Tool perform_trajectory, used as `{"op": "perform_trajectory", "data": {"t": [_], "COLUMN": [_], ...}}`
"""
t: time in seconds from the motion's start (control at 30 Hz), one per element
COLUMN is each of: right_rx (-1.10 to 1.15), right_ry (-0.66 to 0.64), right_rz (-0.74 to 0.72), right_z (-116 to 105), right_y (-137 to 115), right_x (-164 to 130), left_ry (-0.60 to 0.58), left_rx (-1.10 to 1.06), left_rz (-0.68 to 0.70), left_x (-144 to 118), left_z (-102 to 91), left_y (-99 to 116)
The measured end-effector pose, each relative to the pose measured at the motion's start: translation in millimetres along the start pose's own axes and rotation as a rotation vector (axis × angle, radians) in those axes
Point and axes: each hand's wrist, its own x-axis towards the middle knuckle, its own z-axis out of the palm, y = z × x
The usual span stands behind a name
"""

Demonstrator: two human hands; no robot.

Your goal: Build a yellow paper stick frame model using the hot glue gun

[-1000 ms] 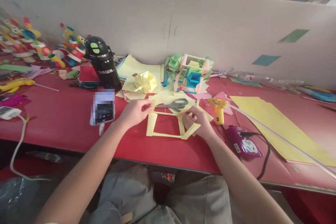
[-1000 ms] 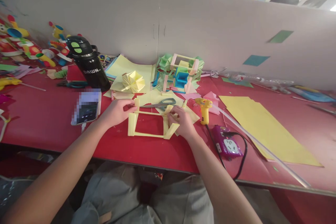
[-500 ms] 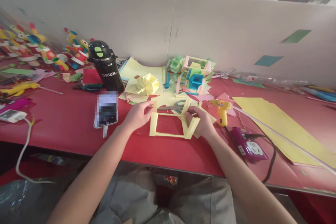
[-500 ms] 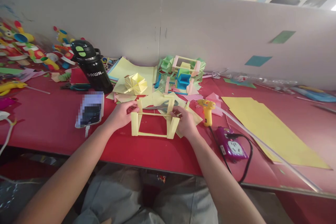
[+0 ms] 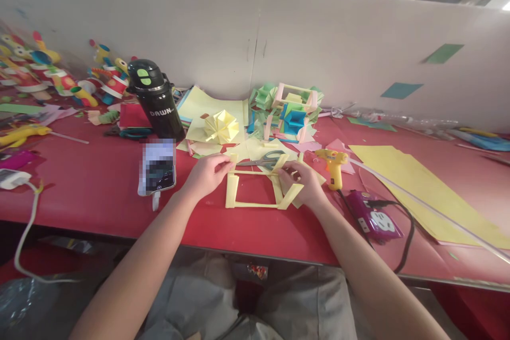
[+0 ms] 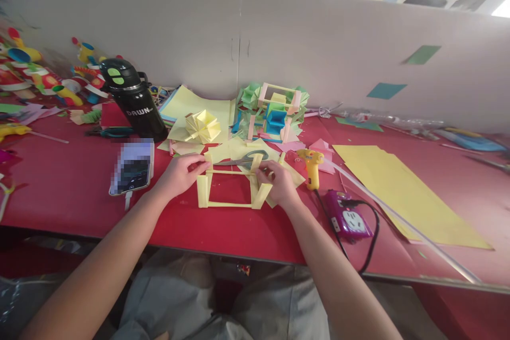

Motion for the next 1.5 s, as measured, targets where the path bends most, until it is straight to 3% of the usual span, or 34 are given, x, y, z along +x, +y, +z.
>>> {"op": "perform_trajectory", "data": {"t": [0.23,0.53,0.8,0.93,1.07,1.17,1.3,1.5], "right_rx": [-0.009,-0.013,0.007,0.027,0.045,0.068,0.068,0.046], "right_ry": [-0.024,-0.032,-0.027,-0.037,0.008,0.05,0.057,0.056], "right_rz": [-0.02,-0.035,-0.032,-0.019,0.002,0.012,0.009,-0.008], "right_z": [0.3,-0.8,0.7,2.2,3.3,2.2,0.9,0.9], "right_y": [-1.8,0.8,-1.8,-0.6,-1.7,-3.1,-2.0,1.6], "right_x": [-0.2,0.8,1.8,2.8,2.6,2.0,2.1,2.8], "left_ry": [0.094,0.049,0.113,0.116,0.232,0.369,0.34,0.356], "left_rx": [0.038,-0.035,-0.014,0.029,0.136,0.267,0.479,0.398], "left_rz": [-0.043,-0.077,-0.066,-0.012,0.062,-0.035,-0.254,-0.375], "left_x": [1.4,3.9,5.4,5.5,14.8,30.2,51.5,64.9], "left_z": [-1.4,2.4,3.6,3.3,-0.9,-6.7,-9.8,3.3], "left_y": [-3.0,-3.2,-3.1,-1.2,-3.2,-8.9,-21.8,-40.6]}}
